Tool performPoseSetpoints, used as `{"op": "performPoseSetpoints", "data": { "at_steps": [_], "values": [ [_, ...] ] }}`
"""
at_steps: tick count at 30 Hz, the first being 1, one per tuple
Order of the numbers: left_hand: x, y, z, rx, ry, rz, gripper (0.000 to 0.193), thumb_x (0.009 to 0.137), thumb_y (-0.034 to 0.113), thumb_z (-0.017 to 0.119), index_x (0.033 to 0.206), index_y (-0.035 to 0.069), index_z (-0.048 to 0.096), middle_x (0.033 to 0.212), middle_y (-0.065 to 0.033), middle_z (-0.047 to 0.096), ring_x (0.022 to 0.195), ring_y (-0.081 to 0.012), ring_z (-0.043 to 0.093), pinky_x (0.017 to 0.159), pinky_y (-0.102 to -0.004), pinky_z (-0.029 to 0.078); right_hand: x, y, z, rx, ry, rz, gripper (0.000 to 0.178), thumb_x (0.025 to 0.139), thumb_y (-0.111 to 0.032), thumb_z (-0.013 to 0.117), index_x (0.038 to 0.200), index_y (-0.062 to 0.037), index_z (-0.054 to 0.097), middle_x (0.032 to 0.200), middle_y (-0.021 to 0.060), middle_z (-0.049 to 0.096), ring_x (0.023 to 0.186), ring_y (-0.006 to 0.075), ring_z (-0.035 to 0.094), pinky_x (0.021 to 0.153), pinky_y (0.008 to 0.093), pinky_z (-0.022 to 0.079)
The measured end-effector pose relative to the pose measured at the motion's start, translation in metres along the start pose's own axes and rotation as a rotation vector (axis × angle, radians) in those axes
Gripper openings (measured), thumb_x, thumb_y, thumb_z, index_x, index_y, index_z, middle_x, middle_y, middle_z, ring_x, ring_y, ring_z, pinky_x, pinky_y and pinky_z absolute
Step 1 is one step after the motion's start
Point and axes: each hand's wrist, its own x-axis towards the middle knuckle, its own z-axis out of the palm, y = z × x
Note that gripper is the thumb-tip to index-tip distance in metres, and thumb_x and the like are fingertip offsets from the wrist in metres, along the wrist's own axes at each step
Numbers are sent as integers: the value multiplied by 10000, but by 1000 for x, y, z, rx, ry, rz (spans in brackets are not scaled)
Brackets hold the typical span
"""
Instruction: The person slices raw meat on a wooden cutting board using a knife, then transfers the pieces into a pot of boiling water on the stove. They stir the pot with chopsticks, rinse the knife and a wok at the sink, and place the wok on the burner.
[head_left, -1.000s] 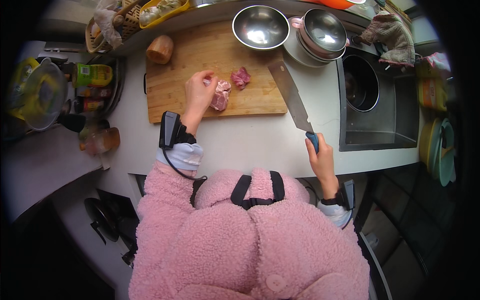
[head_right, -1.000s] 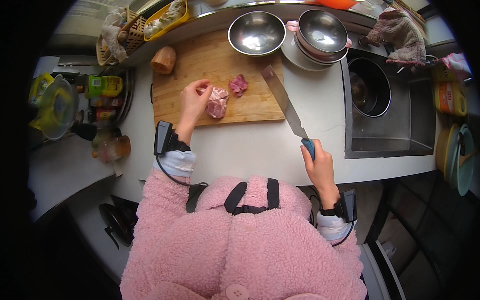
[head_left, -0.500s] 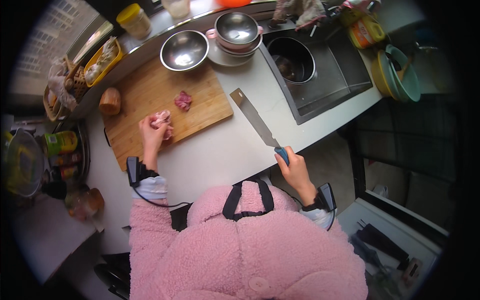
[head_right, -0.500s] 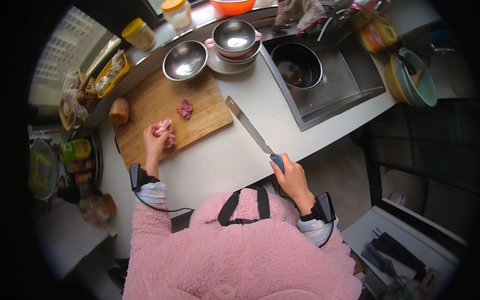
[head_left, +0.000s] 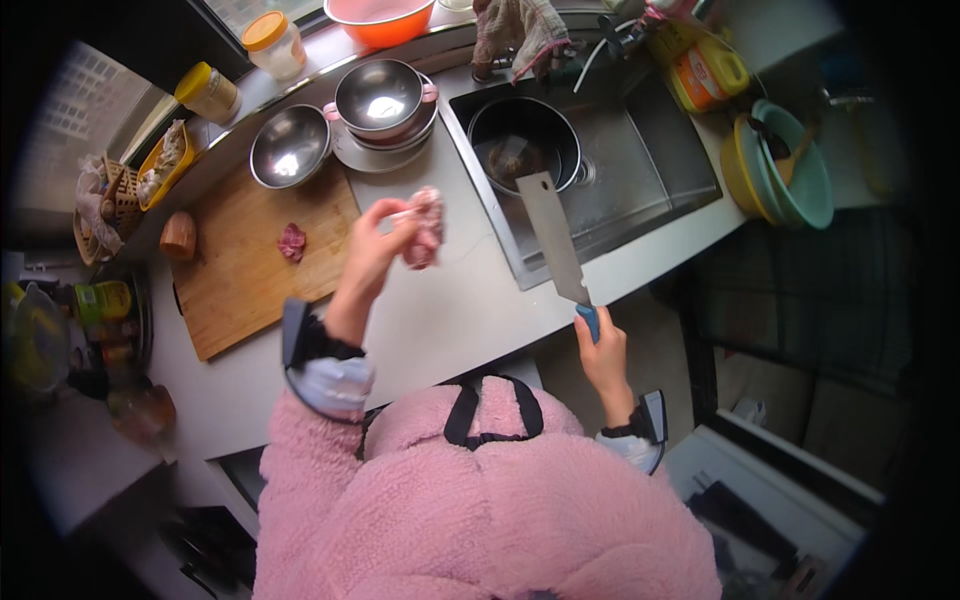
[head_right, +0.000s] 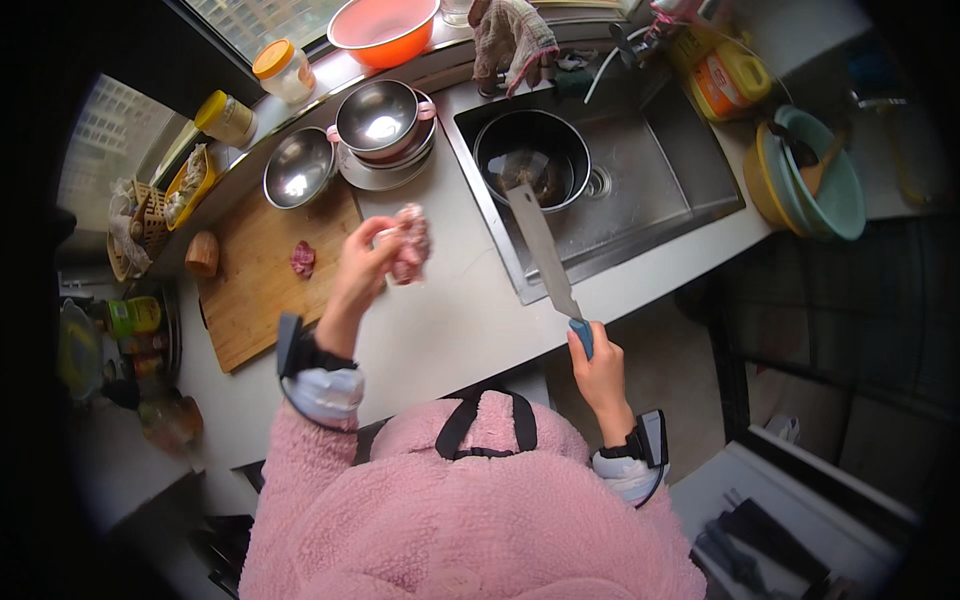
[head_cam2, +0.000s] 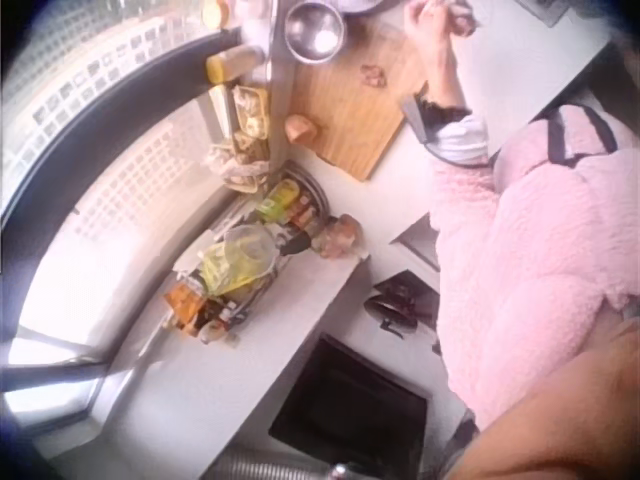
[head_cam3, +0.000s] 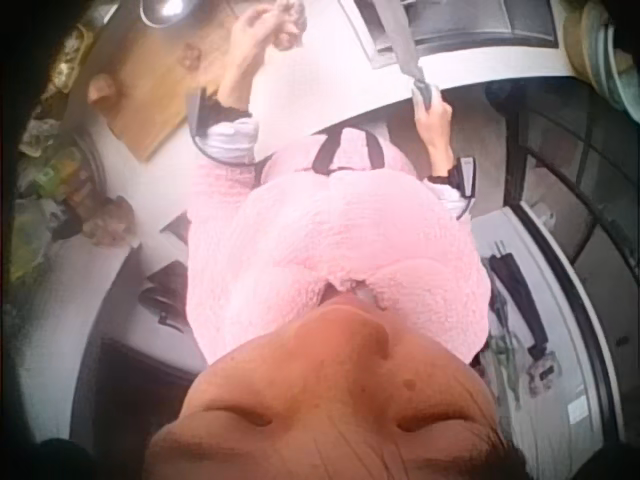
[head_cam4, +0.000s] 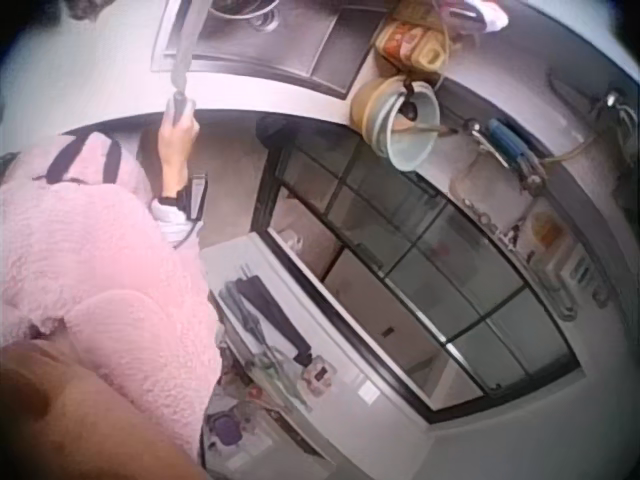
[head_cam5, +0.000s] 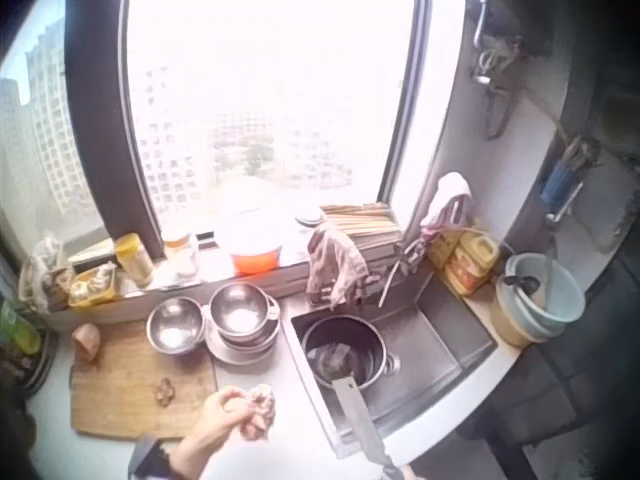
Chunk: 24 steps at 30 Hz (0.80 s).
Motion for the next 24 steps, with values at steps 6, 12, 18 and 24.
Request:
{"op": "performPoseSetpoints", "data": {
  "at_steps": [6, 12, 18, 24],
  "values": [
    [138, -90, 144, 196, 134, -114, 344, 693, 160, 691, 920, -49, 540, 735, -153, 653, 569, -215, 646, 524, -288, 529, 28, 59, -76, 13, -43, 200, 186, 924, -184, 528, 867, -8, 507, 583, 96, 538, 465, 181, 535, 422, 309, 386],
    [209, -173, 179, 800, 495, -79, 493, 587, 220, 703, 959, -60, 541, 1065, -270, 443, 884, -456, 555, 782, -466, 478, 26, 102, -112, 141, -89, 346, 240, 944, -198, 488, 793, -18, 442, 489, 23, 439, 364, 95, 423, 342, 243, 298],
    [224, -204, 182, 968, 451, -238, 569, 611, 189, 740, 1092, -3, 503, 1163, -222, 402, 988, -455, 521, 832, -502, 463, 43, 117, -124, 85, -135, 329, 241, 940, -200, 490, 789, -18, 442, 477, 29, 440, 358, 102, 435, 341, 250, 297],
    [175, -118, 166, 936, -9, -172, 680, 618, 428, 760, 1156, 59, 569, 1099, -193, 589, 1032, -367, 565, 882, -421, 459, 79, 99, -114, 109, -203, 184, 244, 943, -198, 484, 787, -15, 443, 470, 30, 442, 352, 102, 434, 342, 254, 292]
  ]
}}
